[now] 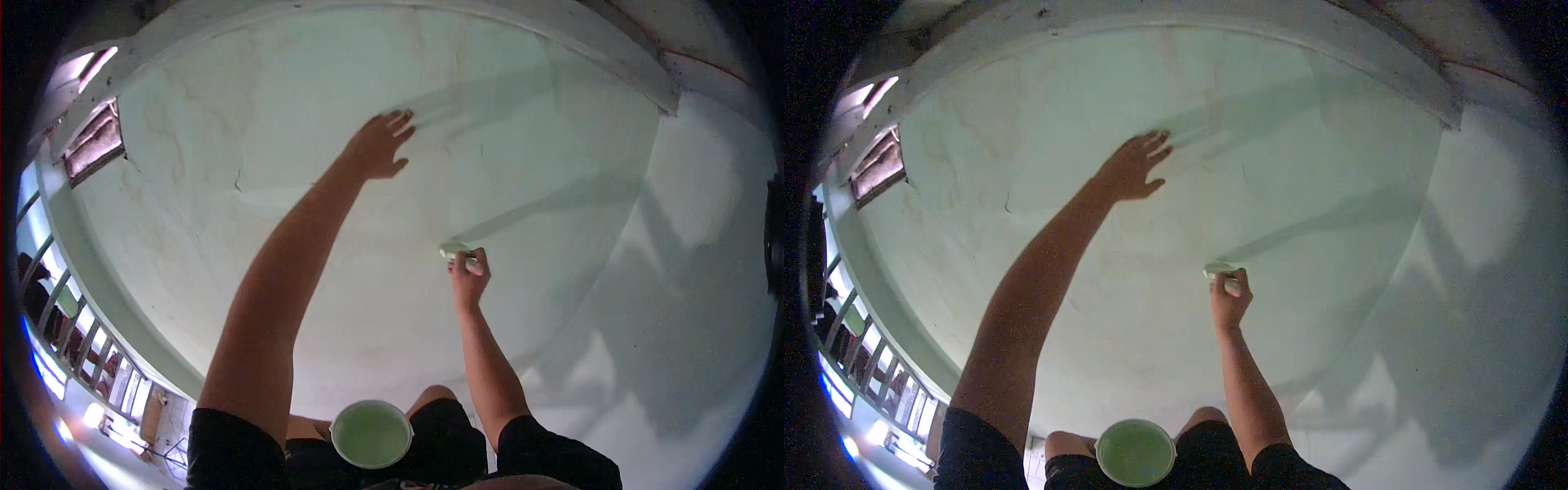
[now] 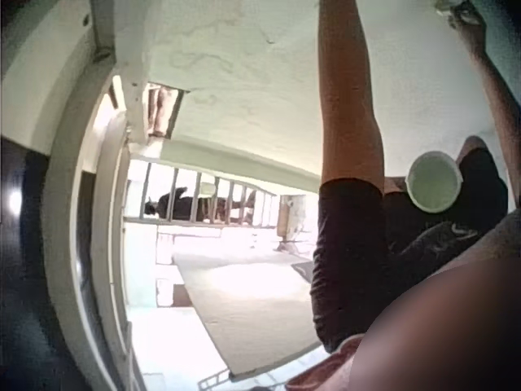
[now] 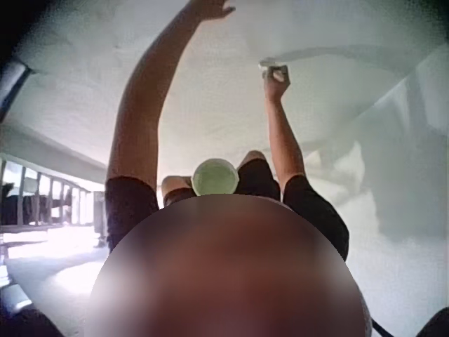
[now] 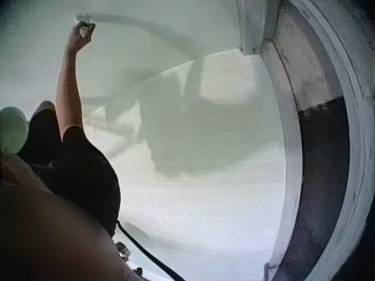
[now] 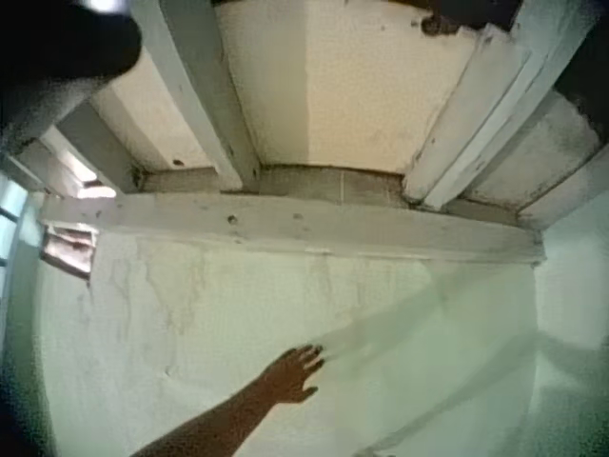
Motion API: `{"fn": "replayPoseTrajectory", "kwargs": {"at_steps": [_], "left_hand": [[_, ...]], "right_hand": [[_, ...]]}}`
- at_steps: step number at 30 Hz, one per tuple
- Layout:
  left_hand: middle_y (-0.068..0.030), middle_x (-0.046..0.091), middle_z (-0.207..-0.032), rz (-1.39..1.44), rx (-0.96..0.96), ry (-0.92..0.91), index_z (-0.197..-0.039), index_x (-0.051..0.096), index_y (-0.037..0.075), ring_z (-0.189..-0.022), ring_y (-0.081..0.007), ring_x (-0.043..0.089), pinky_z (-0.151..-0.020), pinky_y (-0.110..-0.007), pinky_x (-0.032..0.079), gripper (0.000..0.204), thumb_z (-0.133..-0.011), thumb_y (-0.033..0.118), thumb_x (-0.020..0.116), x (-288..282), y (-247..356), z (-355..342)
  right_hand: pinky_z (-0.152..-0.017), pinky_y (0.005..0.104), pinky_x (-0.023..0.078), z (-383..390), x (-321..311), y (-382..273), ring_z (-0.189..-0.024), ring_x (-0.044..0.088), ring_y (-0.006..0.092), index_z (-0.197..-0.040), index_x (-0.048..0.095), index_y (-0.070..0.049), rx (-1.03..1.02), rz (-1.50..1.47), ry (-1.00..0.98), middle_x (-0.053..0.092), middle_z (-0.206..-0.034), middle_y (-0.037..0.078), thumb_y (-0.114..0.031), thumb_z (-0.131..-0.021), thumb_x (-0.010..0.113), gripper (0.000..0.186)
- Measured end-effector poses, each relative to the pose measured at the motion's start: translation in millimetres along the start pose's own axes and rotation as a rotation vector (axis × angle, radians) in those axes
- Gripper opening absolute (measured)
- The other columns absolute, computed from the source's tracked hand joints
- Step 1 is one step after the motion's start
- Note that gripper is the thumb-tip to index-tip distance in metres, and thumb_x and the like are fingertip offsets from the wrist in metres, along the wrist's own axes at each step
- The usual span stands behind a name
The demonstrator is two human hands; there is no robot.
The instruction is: The person applies a liquid from a bowl to a damaged section of a ceiling using a brush.
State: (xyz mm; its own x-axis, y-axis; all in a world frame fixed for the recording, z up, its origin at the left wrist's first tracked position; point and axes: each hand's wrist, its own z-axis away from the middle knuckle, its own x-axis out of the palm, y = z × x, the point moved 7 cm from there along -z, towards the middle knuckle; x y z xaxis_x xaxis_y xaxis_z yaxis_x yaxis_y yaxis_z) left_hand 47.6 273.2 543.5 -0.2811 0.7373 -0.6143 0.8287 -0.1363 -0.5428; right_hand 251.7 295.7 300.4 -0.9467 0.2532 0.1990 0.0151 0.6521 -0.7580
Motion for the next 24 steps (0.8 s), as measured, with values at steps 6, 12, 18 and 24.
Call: {"fn": "replayPoseTrajectory", "kwargs": {"at_steps": [6, 12, 18, 24], "left_hand": [[-0.0098, 0.027, -0.150, 0.060, 0.011, 0.111, -0.135, 0.045, 0.008, -0.138, -0.0246, 0.025, -0.113, -0.040, 0.024, 0.060, -0.084, 0.037, 0.058, -5.6, -2.6, 1.3], [-0.0102, 0.026, -0.151, 0.113, 0.017, 0.102, -0.135, 0.044, 0.007, -0.139, -0.0247, 0.024, -0.114, -0.039, 0.022, 0.061, -0.084, 0.036, 0.059, -2.1, -1.7, -3.9], [-0.0127, 0.023, -0.152, 0.055, 0.032, 0.047, -0.139, 0.039, 0.006, -0.138, -0.0268, 0.024, -0.115, -0.037, 0.022, 0.064, -0.088, 0.041, 0.056, -0.7, -2.5, -4.2], [-0.0132, 0.023, -0.151, 0.071, 0.016, 0.032, -0.139, 0.039, 0.007, -0.138, -0.0273, 0.025, -0.115, -0.039, 0.022, 0.065, -0.087, 0.041, 0.057, -1.9, -3.6, -1.2]], "right_hand": [[-0.048, 0.0341, 0.049, -166.9, 62.5, -121.8, -0.052, 0.062, 0.0225, -0.085, 0.055, -0.005, -0.864, 1.085, -0.120, 0.062, -0.063, 0.009, -0.022, -0.083, 0.060, 0.018], [-0.059, 0.0353, 0.058, -280.4, 67.5, -247.0, -0.067, 0.067, 0.0243, -0.081, 0.053, 0.002, -0.154, 0.089, -0.031, 0.063, -0.072, 0.017, -0.014, -0.082, 0.059, 0.017], [-0.064, 0.0369, 0.061, -250.8, 61.2, -277.3, -0.082, 0.067, 0.0272, -0.089, 0.044, 0.000, -0.432, -0.592, -0.055, 0.061, -0.089, 0.019, -0.010, -0.089, 0.056, 0.016], [-0.061, 0.0332, 0.058, -238.2, 81.8, -257.2, -0.085, 0.064, 0.0187, -0.094, 0.044, -0.006, -0.538, -0.522, -0.104, 0.060, -0.094, 0.009, -0.018, -0.088, 0.065, 0.025]]}}
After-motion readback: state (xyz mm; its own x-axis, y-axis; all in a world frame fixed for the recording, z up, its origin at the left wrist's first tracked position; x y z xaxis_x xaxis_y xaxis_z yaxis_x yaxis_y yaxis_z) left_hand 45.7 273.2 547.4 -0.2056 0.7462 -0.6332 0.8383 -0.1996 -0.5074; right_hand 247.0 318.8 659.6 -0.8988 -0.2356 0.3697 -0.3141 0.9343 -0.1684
